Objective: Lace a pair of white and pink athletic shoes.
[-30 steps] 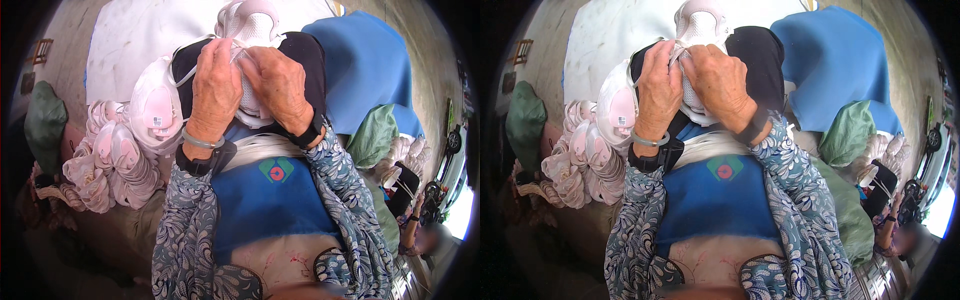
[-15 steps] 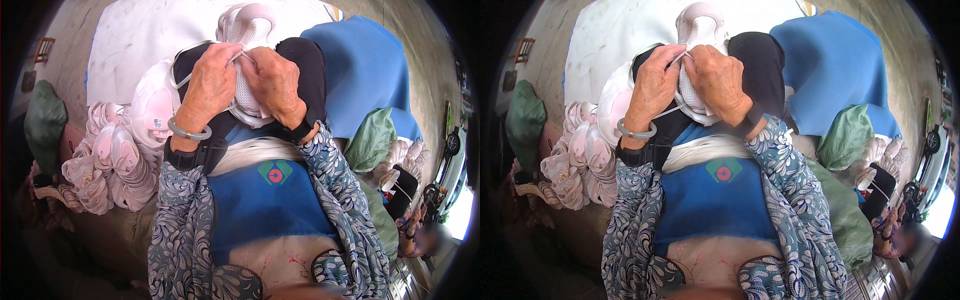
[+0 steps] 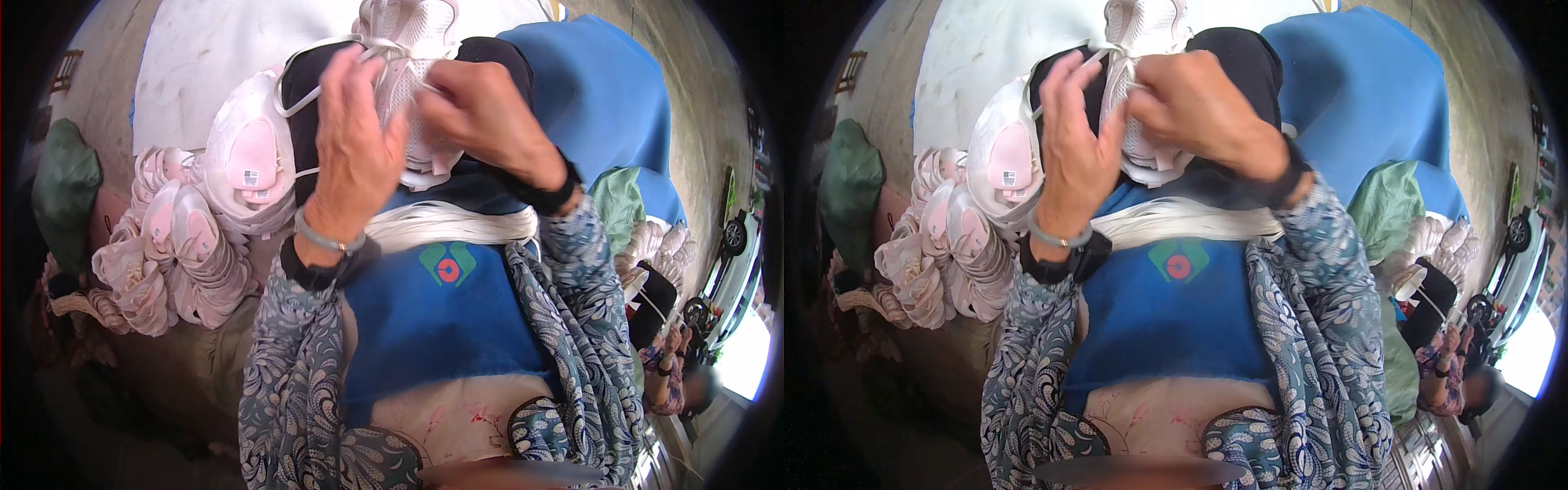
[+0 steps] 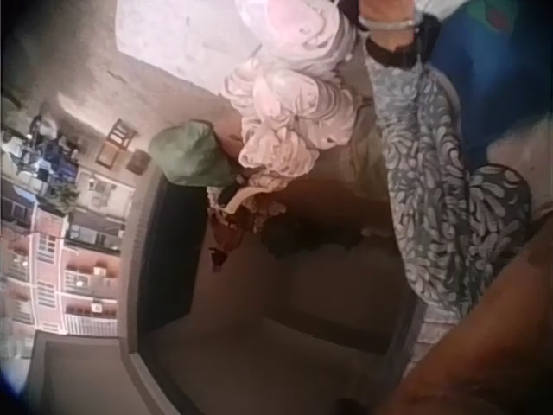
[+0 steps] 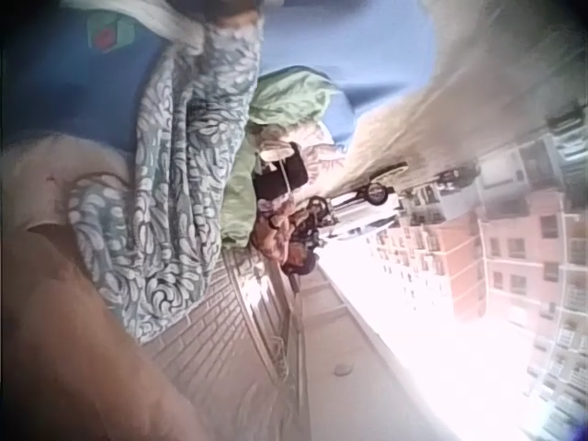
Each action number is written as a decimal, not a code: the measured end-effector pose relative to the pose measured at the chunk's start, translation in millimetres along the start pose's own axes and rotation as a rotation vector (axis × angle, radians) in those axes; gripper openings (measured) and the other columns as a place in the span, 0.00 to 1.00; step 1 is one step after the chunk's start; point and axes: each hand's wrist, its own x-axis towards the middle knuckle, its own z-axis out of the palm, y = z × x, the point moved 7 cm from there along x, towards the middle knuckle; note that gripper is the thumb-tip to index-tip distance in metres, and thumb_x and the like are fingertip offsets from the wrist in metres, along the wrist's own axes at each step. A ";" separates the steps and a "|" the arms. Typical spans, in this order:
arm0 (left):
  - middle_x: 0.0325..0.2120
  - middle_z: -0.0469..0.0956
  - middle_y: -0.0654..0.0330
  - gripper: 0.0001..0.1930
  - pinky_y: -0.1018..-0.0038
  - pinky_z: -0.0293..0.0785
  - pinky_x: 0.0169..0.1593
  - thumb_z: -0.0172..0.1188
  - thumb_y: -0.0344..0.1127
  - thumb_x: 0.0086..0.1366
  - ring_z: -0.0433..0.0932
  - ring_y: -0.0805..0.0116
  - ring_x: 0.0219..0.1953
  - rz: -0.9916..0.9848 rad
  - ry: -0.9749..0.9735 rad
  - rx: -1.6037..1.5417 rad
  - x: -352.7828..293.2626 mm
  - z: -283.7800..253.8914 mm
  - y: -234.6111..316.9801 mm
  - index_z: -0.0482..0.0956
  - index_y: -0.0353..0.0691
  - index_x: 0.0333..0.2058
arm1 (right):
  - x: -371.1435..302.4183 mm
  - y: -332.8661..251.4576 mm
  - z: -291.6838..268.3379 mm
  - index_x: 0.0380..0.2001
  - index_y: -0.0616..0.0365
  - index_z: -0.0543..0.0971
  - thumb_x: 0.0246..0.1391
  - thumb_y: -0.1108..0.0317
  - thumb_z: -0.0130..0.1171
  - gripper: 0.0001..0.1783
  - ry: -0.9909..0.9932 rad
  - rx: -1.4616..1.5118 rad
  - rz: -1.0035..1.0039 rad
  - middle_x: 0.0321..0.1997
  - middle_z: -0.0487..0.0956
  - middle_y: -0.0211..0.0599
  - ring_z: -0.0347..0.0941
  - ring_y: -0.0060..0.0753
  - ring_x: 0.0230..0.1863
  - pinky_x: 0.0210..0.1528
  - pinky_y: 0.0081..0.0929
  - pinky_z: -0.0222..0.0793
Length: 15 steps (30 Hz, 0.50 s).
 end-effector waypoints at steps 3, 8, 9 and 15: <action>0.60 0.55 0.37 0.34 0.47 0.58 0.60 0.61 0.35 0.59 0.59 0.36 0.61 -0.037 -0.082 -0.123 -32.8 19.2 20.1 0.57 0.32 0.61 | -29.7 -2.4 -27.9 0.18 0.63 0.73 0.53 0.68 0.57 0.13 -0.272 0.398 0.060 0.14 0.68 0.28 0.63 0.14 0.17 0.19 0.22 0.59; 0.64 0.51 0.40 0.36 0.45 0.50 0.63 0.58 0.42 0.61 0.53 0.37 0.63 0.167 -0.023 0.045 -48.4 41.3 2.8 0.55 0.44 0.65 | -25.1 -20.1 -28.8 0.26 0.61 0.75 0.50 0.72 0.60 0.05 0.035 0.144 -0.186 0.20 0.70 0.39 0.67 0.38 0.20 0.23 0.29 0.63; 0.64 0.51 0.40 0.36 0.45 0.50 0.63 0.58 0.42 0.61 0.53 0.37 0.63 0.167 -0.028 0.050 -48.0 43.2 0.2 0.55 0.44 0.65 | -19.5 -21.1 -32.0 0.28 0.60 0.75 0.51 0.72 0.60 0.04 0.223 -0.038 -0.314 0.23 0.72 0.42 0.69 0.45 0.22 0.24 0.32 0.65; 0.64 0.52 0.40 0.30 0.48 0.48 0.64 0.46 0.48 0.68 0.53 0.43 0.65 0.148 -0.021 0.234 -44.2 47.6 -5.2 0.57 0.36 0.63 | 17.1 -41.9 -24.8 0.34 0.62 0.76 0.54 0.77 0.58 0.04 0.674 0.249 -0.839 0.27 0.73 0.46 0.73 0.42 0.30 0.32 0.31 0.68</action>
